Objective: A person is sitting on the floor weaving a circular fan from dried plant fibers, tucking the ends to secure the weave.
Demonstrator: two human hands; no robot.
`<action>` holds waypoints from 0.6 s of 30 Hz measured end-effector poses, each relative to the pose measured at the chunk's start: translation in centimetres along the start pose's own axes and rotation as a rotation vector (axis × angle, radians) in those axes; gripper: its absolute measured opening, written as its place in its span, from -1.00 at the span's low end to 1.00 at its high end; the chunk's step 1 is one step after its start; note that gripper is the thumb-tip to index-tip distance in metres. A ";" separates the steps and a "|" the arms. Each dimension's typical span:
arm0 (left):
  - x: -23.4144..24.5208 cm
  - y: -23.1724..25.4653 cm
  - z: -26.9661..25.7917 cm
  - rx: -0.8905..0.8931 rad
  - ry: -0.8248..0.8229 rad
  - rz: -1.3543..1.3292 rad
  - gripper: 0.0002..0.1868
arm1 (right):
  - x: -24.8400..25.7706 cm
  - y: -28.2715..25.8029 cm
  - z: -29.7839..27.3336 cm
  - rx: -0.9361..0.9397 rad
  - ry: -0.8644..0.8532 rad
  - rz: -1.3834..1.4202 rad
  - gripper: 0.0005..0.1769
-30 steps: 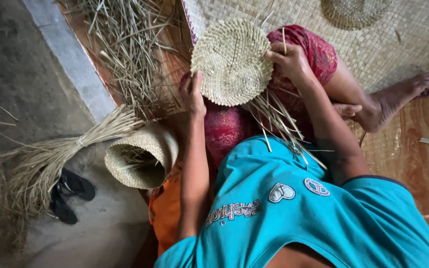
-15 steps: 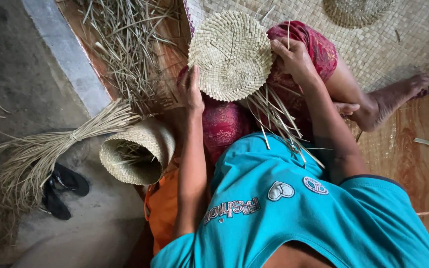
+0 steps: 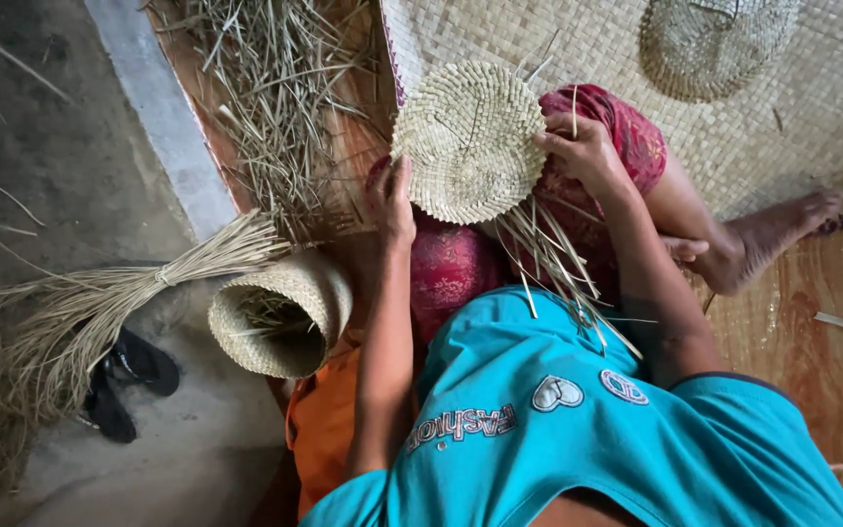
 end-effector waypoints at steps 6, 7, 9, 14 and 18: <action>-0.2 0.4 0.1 -0.012 -0.033 -0.019 -0.58 | -0.7 -0.5 -0.1 0.044 -0.020 0.028 -0.80; -0.2 0.4 0.1 -0.006 -0.039 -0.010 -0.60 | -0.6 -0.6 -0.1 0.046 -0.005 0.005 -0.78; -0.3 0.3 0.1 0.001 -0.045 -0.001 -0.63 | -0.5 -0.6 -0.2 0.047 0.009 -0.018 -0.77; -0.2 0.2 0.0 0.016 -0.053 -0.005 -0.62 | -0.7 -0.8 -0.4 0.039 0.015 -0.022 -0.73; -0.4 0.6 0.0 0.005 -0.050 0.002 -0.63 | -0.6 -0.8 -0.3 0.039 0.012 -0.034 -0.73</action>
Point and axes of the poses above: each hand's wrist, its own z-axis towards the middle knuckle, its own x-axis out of the back of the hand, y = z × x, the point moved 9 cm from there along z, towards the middle knuckle, and after that the axes turned 2 degrees about -y, right-handed, at the moved point
